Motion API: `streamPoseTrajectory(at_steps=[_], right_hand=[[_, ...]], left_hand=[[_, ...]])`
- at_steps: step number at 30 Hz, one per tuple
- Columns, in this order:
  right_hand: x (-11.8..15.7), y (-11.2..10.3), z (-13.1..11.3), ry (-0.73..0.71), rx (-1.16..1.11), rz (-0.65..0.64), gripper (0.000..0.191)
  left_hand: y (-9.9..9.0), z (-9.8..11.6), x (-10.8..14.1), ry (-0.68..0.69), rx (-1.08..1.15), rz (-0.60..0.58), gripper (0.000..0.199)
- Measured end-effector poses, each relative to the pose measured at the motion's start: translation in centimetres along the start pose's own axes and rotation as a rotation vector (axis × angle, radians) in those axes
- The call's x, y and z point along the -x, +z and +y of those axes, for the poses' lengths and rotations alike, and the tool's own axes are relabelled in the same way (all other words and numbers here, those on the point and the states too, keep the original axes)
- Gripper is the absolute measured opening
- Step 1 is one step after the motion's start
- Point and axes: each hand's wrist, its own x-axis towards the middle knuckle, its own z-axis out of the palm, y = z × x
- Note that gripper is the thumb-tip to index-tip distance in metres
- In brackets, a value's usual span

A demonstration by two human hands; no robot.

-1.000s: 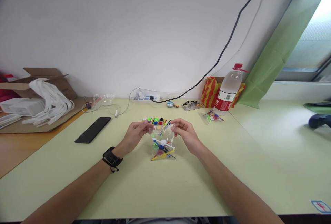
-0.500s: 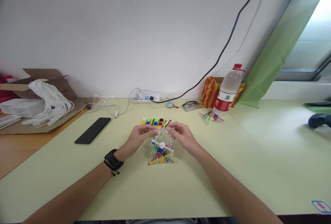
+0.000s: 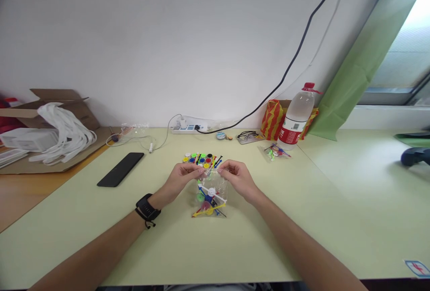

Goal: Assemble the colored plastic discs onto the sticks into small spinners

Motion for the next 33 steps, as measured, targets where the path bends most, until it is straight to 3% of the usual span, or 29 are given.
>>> streamPoseTrajectory(at_steps=[13, 23, 33], right_hand=[[0.4, 0.3, -0.5, -0.066, 0.048, -0.036, 0.023], [0.6, 0.8, -0.9, -0.1, 0.149, -0.143, 0.027], [0.1, -0.1, -0.6, -0.12, 0.241, -0.145, 0.035]], left_hand=[[0.6, -0.1, 0.3, 0.054, -0.006, -0.058, 0.024], [1.1, -1.0, 0.4, 0.061, -0.012, -0.083, 0.022], [0.2, -0.6, -0.1, 0.071, -0.103, -0.095, 0.027]])
